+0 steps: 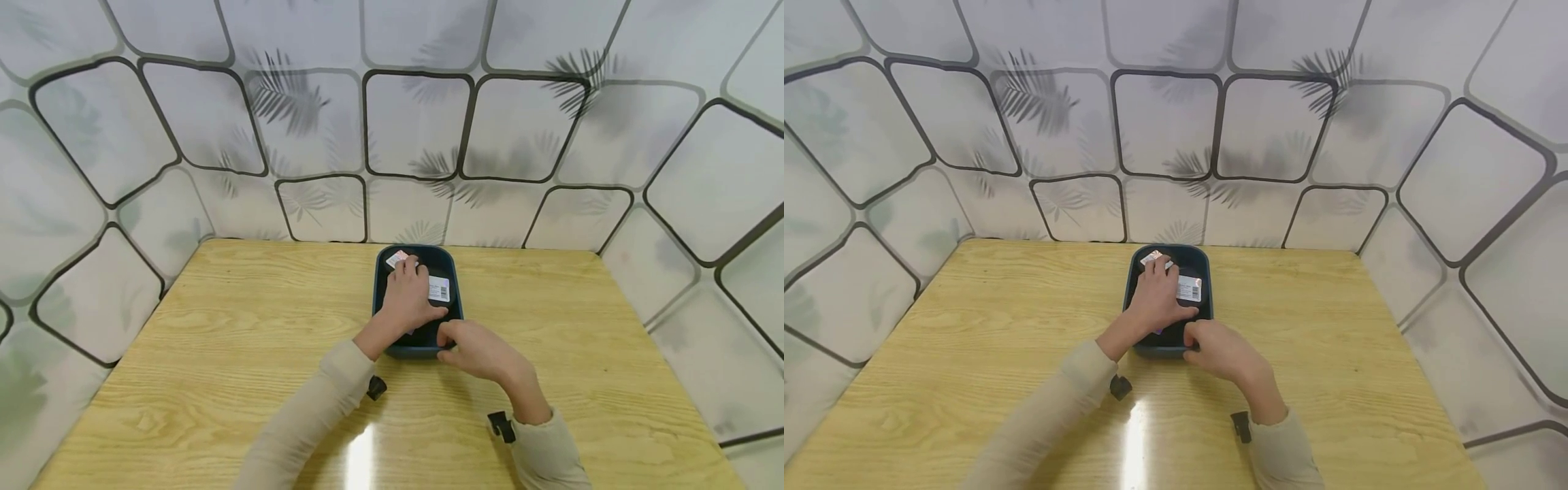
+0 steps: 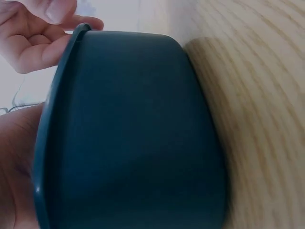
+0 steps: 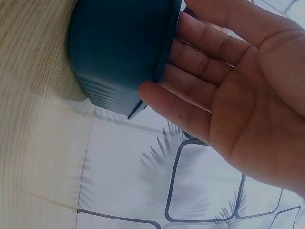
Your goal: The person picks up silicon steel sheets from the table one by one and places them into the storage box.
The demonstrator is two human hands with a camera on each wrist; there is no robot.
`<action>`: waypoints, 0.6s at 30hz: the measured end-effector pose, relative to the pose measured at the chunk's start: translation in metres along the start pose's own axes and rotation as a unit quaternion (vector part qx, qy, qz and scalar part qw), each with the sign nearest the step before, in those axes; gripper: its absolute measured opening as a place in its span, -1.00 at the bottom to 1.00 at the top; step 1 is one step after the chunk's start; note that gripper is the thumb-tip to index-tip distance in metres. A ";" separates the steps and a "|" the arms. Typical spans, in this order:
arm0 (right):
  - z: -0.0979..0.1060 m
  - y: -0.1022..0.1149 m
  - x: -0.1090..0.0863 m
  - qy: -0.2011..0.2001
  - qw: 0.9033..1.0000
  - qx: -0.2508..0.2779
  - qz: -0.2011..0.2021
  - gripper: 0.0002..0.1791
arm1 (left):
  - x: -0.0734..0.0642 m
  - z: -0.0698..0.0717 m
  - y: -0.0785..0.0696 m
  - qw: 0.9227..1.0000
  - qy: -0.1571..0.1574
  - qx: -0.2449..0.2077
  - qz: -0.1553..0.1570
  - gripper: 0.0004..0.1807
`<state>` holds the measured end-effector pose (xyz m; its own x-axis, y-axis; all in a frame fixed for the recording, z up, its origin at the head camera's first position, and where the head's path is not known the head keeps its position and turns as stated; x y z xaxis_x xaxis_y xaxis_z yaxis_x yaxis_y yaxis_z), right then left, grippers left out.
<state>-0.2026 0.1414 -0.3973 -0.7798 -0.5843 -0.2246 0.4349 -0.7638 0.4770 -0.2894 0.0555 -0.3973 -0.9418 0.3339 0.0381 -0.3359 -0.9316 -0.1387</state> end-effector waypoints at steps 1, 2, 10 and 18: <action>0.000 0.000 0.000 0.000 1.000 -0.003 0.001 -0.92 | 0.000 -0.001 0.001 1.000 0.002 0.002 0.003 0.02; 0.000 0.001 0.001 0.001 1.000 -0.004 0.002 -0.92 | 0.000 -0.002 0.002 1.000 0.006 0.001 0.008 0.03; 0.001 0.000 -0.001 0.003 1.000 -0.001 -0.005 -0.91 | -0.002 -0.008 0.001 0.999 0.015 -0.017 0.023 -0.02; 0.000 -0.003 -0.001 -0.005 1.000 -0.004 -0.005 -0.91 | -0.003 -0.012 0.001 0.999 0.015 -0.031 0.026 -0.07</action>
<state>-0.2032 0.1443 -0.3981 -0.7878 -0.5749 -0.2211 0.4315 -0.7713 0.4679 -0.2868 0.0555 -0.4097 -0.9568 0.2907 -0.0009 -0.2846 -0.9374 -0.2006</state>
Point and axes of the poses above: each hand's wrist, its own x-axis towards the middle knuckle, its own z-axis out of the back of the hand, y = z × x, the point moved 8 cm from there along x, towards the middle knuckle, and after that the axes turned 7 degrees about y, right-handed, at the moved point
